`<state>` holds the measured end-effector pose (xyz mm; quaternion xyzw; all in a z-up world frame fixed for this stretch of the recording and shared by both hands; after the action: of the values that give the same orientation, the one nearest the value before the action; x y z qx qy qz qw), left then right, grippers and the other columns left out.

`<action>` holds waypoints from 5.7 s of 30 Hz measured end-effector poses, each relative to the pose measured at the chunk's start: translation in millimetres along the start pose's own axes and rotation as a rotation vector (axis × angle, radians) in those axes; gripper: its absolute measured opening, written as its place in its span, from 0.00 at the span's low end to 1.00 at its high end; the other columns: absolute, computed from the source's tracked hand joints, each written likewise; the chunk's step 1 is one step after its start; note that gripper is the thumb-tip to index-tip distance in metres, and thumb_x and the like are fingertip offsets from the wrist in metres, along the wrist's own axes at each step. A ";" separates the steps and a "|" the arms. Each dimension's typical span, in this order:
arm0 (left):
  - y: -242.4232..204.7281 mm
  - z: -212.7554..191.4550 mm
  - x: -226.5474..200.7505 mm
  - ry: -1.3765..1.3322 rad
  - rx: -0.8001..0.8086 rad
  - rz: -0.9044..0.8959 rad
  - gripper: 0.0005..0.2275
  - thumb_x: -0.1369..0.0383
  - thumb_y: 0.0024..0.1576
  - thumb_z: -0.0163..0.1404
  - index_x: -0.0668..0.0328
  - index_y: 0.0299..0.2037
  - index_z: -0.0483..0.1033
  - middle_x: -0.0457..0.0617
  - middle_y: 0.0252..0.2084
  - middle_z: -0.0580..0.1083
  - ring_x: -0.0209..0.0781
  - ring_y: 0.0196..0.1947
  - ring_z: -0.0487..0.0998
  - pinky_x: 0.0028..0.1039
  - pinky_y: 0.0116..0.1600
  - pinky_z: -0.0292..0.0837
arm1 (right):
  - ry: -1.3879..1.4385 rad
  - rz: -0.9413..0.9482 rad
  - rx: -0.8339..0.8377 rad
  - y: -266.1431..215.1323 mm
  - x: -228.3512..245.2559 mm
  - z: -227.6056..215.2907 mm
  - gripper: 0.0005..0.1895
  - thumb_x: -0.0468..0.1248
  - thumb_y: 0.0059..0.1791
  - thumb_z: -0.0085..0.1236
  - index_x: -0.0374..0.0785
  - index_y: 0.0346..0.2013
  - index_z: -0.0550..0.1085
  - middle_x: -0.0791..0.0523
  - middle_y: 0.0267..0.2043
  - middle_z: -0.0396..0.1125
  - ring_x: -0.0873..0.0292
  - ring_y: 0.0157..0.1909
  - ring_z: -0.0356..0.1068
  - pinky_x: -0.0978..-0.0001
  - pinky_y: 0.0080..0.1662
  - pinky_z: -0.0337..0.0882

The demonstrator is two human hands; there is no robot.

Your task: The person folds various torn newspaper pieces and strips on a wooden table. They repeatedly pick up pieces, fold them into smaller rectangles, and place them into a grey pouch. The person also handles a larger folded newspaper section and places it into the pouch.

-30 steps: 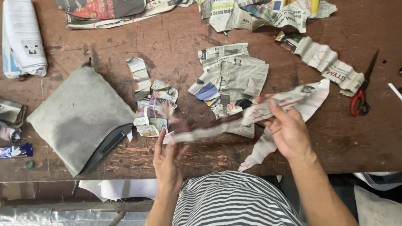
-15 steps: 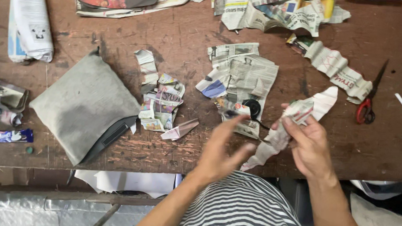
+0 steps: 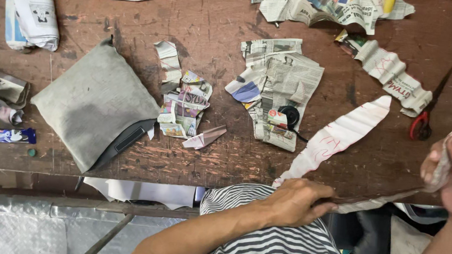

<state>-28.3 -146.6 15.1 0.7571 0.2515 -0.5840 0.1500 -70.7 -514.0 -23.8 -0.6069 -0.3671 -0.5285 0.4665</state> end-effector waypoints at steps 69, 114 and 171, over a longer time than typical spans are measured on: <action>15.5 14.2 117.1 0.243 -0.098 -0.495 0.14 0.70 0.54 0.57 0.62 0.49 0.75 0.59 0.42 0.77 0.59 0.41 0.81 0.44 0.45 0.76 | -0.597 -0.137 -0.497 97.9 -138.9 60.8 0.28 0.28 0.55 0.54 0.30 0.70 0.60 0.42 0.64 0.67 0.47 0.66 0.67 0.60 0.63 0.65; -81.6 -105.3 23.7 0.825 -0.941 -0.207 0.24 0.69 0.56 0.55 0.72 0.62 0.65 0.65 0.56 0.73 0.58 0.56 0.72 0.46 0.59 0.67 | 0.221 -0.063 -0.598 -1.6 -113.0 110.7 0.33 0.22 0.53 0.51 0.35 0.73 0.60 0.51 0.55 0.70 0.61 0.53 0.73 0.73 0.51 0.77; 426.2 -94.4 136.9 0.203 -0.304 -0.262 0.26 0.76 0.55 0.57 0.74 0.61 0.59 0.58 0.41 0.77 0.49 0.38 0.82 0.34 0.40 0.81 | -0.623 0.181 -0.684 -30.6 -98.5 38.0 0.13 0.34 0.51 0.59 0.42 0.50 0.78 0.52 0.49 0.72 0.48 0.50 0.73 0.58 0.49 0.73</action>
<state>311.2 -422.4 -118.9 0.7416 0.4466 -0.4748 0.1588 -105.0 -464.1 -115.5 -0.8851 -0.2399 -0.3690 0.1514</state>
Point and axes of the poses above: each hand's wrist, its own y-axis towards the middle knuckle, its own z-axis out of the palm, x = y × z, the point moved 3 cm from there along y, towards the middle knuckle
